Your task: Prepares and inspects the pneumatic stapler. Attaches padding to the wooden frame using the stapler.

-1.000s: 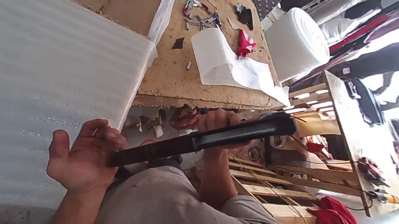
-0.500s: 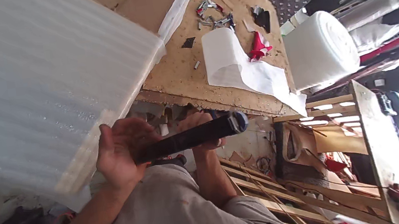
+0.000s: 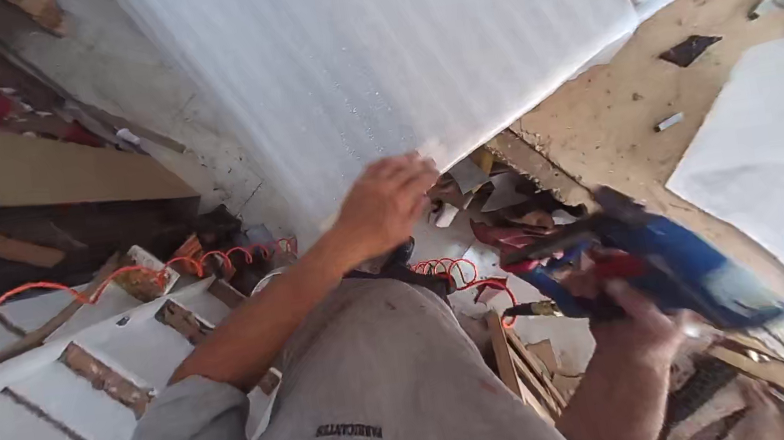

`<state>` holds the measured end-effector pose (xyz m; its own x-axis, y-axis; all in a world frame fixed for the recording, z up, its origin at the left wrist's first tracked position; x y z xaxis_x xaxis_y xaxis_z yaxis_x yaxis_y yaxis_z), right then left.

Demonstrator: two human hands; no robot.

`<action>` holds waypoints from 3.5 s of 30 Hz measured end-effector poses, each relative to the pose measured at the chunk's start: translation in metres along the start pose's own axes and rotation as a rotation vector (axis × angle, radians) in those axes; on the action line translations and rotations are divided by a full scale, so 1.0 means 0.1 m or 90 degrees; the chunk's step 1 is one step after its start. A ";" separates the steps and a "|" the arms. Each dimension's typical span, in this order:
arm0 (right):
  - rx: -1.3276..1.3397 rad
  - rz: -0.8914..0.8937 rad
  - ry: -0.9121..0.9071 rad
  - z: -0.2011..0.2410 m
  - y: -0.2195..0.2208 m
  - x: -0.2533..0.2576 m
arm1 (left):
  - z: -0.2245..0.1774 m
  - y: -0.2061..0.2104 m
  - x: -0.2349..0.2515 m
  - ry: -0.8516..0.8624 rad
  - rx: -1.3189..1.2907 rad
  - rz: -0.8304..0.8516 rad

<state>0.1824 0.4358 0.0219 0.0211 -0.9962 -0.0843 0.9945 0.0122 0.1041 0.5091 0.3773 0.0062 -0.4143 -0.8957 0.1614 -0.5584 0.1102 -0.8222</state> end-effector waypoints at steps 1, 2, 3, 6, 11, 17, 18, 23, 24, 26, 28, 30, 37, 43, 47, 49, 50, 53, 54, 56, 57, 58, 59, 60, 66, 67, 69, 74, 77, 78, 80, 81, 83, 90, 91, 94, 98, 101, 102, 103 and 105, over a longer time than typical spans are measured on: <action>-0.087 -0.048 0.021 0.00 0.16 -0.04 | 0.25 0.01 0.07 0.014 0.028 0.037; -0.187 -0.057 0.040 0.01 0.37 -0.04 | 0.47 0.05 0.13 0.032 0.049 0.078; -0.287 -0.052 0.054 0.02 0.59 -0.01 | 0.66 0.09 0.17 0.057 0.064 0.113; -0.550 -0.019 0.112 -0.03 1.07 0.20 | 0.91 0.15 0.22 0.141 0.082 0.156; -0.753 -0.001 0.187 0.03 1.43 0.66 | 1.06 0.17 0.25 0.145 0.022 0.146; -0.776 0.001 0.283 0.10 1.55 1.02 | 1.15 0.16 0.29 0.103 -0.048 0.168; -0.779 -0.004 0.293 0.09 1.55 1.03 | 1.15 0.16 0.29 0.103 -0.053 0.178; -0.762 -0.017 0.322 0.02 1.56 1.08 | 1.19 0.21 0.29 0.114 -0.054 0.190; -0.763 -0.016 0.327 0.01 1.55 1.09 | 1.20 0.21 0.29 0.115 -0.053 0.193; -0.772 -0.008 0.345 -0.01 1.55 1.11 | 1.21 0.21 0.28 0.117 -0.054 0.199; -0.781 -0.004 0.354 -0.02 1.56 1.10 | 1.20 0.22 0.28 0.121 -0.055 0.193; -0.792 -0.009 0.352 0.00 1.61 1.06 | 1.20 0.21 0.28 0.120 -0.055 0.191; -0.803 0.025 0.344 -0.06 1.85 0.73 | 1.21 0.21 0.28 0.121 -0.070 0.195; -0.829 0.028 0.343 -0.06 2.04 0.60 | 1.21 0.22 0.29 0.118 -0.080 0.196; -0.851 0.067 0.324 -0.04 2.27 0.41 | 1.23 0.23 0.29 0.126 -0.088 0.184; -0.846 0.092 0.327 -0.06 2.43 0.29 | 1.23 0.23 0.28 0.135 -0.086 0.174; -0.849 0.096 0.323 -0.08 2.49 0.24 | 1.23 0.23 0.29 0.138 -0.083 0.175; -0.869 0.087 0.334 -0.10 2.60 0.13 | 1.23 0.24 0.28 0.141 -0.083 0.183; -0.877 0.085 0.335 -0.10 2.63 0.11 | 1.23 0.24 0.28 0.139 -0.086 0.186; -0.896 0.082 0.327 -0.08 2.69 0.04 | 1.23 0.23 0.28 0.141 -0.100 0.175; -0.902 0.078 0.319 -0.07 2.73 0.01 | 1.23 0.22 0.29 0.142 -0.102 0.170; -0.905 0.077 0.307 -0.06 2.76 -0.03 | 1.23 0.22 0.28 0.144 -0.100 0.168; -0.904 0.080 0.299 -0.07 2.79 -0.08 | 1.23 0.23 0.28 0.146 -0.097 0.166; -0.900 0.085 0.291 -0.07 2.83 -0.13 | 1.24 0.23 0.28 0.148 -0.095 0.164; -0.884 0.101 0.277 -0.09 3.01 -0.31 | 1.23 0.24 0.29 0.151 -0.096 0.186; -0.884 0.099 0.272 -0.09 3.02 -0.33 | 1.23 0.24 0.29 0.152 -0.094 0.184; -0.885 0.101 0.262 -0.11 3.05 -0.35 | 1.23 0.24 0.28 0.152 -0.090 0.175; -0.891 0.113 0.250 -0.12 3.08 -0.39 | 1.22 0.22 0.28 0.147 -0.084 0.189; -0.824 0.041 0.277 -0.05 2.82 -0.45 | 1.22 0.16 0.29 0.146 -0.070 0.204; -0.763 -0.007 0.306 -0.04 2.65 -0.50 | 1.22 0.15 0.30 0.143 -0.062 0.214; -0.597 -0.106 0.340 -0.02 2.36 -0.56 | 1.23 0.13 0.33 0.141 -0.046 0.230; -0.515 -0.146 0.337 -0.02 2.23 -0.57 | 1.23 0.11 0.36 0.141 -0.039 0.231; -0.388 -0.190 0.319 -0.05 2.00 -0.59 | 1.23 0.02 0.41 0.136 -0.036 0.198; -0.250 -0.266 0.266 -0.22 1.76 -0.29 | 1.38 -0.25 1.27 0.198 0.064 0.082; -0.239 -0.297 0.262 -0.19 1.81 -0.27 | 1.44 -0.24 1.45 0.209 0.078 0.095; -0.141 -0.429 0.268 -0.05 2.10 -0.34 | 1.73 -0.20 1.94 0.223 0.122 0.167; -0.040 -0.504 0.241 0.20 2.54 -0.33 | 2.05 -0.18 2.51 0.236 0.137 0.278; -0.029 -0.501 0.220 0.48 2.69 0.00 | 2.11 -0.11 2.74 0.238 0.129 0.292; -0.030 -0.508 0.221 0.57 2.67 0.19 | 2.10 -0.09 2.84 0.236 0.135 0.289; -0.030 -0.516 0.229 0.66 2.62 0.40 | 2.09 -0.07 2.93 0.232 0.138 0.286; -0.025 -0.530 0.251 0.79 2.42 0.88 | 2.05 -0.02 3.12 0.227 0.130 0.277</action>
<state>0.4173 0.3442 0.1181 -0.6763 -0.5837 -0.4494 0.7072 -0.6851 -0.1745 0.5289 0.0095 -0.0536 -0.8096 -0.5827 -0.0701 -0.1484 0.3188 -0.9361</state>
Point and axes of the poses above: each hand's wrist, its own x-axis towards the middle knuckle, its own y-axis out of the palm, z = x × y, the point moved 8 cm from there along x, towards the middle knuckle, and after that the axes turned 3 degrees about y, right-handed, at the moved point
